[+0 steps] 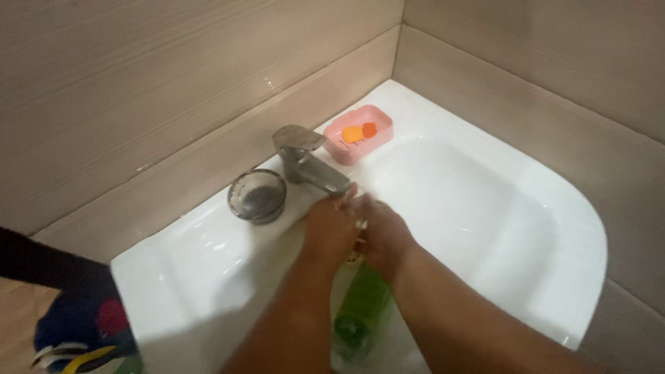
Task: The person fills a white container with water from a tap and pours it into the toilet bowl before rinsing several plastic bottles and a soap dish under a bathroom sink faucet, placing each item onto the back of the toilet tank.
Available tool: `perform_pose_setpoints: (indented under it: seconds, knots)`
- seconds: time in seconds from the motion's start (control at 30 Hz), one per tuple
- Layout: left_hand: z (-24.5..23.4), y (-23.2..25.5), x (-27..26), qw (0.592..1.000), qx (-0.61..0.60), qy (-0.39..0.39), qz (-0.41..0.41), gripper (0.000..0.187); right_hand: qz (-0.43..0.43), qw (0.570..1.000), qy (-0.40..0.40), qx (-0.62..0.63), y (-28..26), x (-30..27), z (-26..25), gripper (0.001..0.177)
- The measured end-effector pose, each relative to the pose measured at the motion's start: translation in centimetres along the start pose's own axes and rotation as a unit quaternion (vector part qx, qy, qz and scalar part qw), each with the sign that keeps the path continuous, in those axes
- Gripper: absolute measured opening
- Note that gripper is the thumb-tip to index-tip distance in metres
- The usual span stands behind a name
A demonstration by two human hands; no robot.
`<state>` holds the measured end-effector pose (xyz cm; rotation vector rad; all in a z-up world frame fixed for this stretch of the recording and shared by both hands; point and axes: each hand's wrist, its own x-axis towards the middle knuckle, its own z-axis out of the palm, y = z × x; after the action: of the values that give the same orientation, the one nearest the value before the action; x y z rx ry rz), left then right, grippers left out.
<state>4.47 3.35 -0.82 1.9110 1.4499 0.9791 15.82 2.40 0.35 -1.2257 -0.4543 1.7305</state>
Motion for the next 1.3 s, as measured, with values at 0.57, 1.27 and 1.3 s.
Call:
perform_pose_setpoints:
  seconds: [0.57,1.27,1.3]
  knots:
    - [-2.4,1.1,-4.8,0.873,-0.318,0.012,-0.370,0.044,-0.117,0.969,0.101,0.191,-4.7,-1.4,-2.8,0.039]
    - [-1.5,0.0,-2.5,0.880,-0.235,0.009,-0.413,0.047,-0.148,0.968,0.164,0.116,-6.6,-6.2,-0.9,0.058]
    - [-0.9,-0.7,-2.6,0.895,-0.217,0.006,-0.390,0.046,-0.150,0.968,0.166,0.116,-6.5,-6.3,-1.0,0.058]
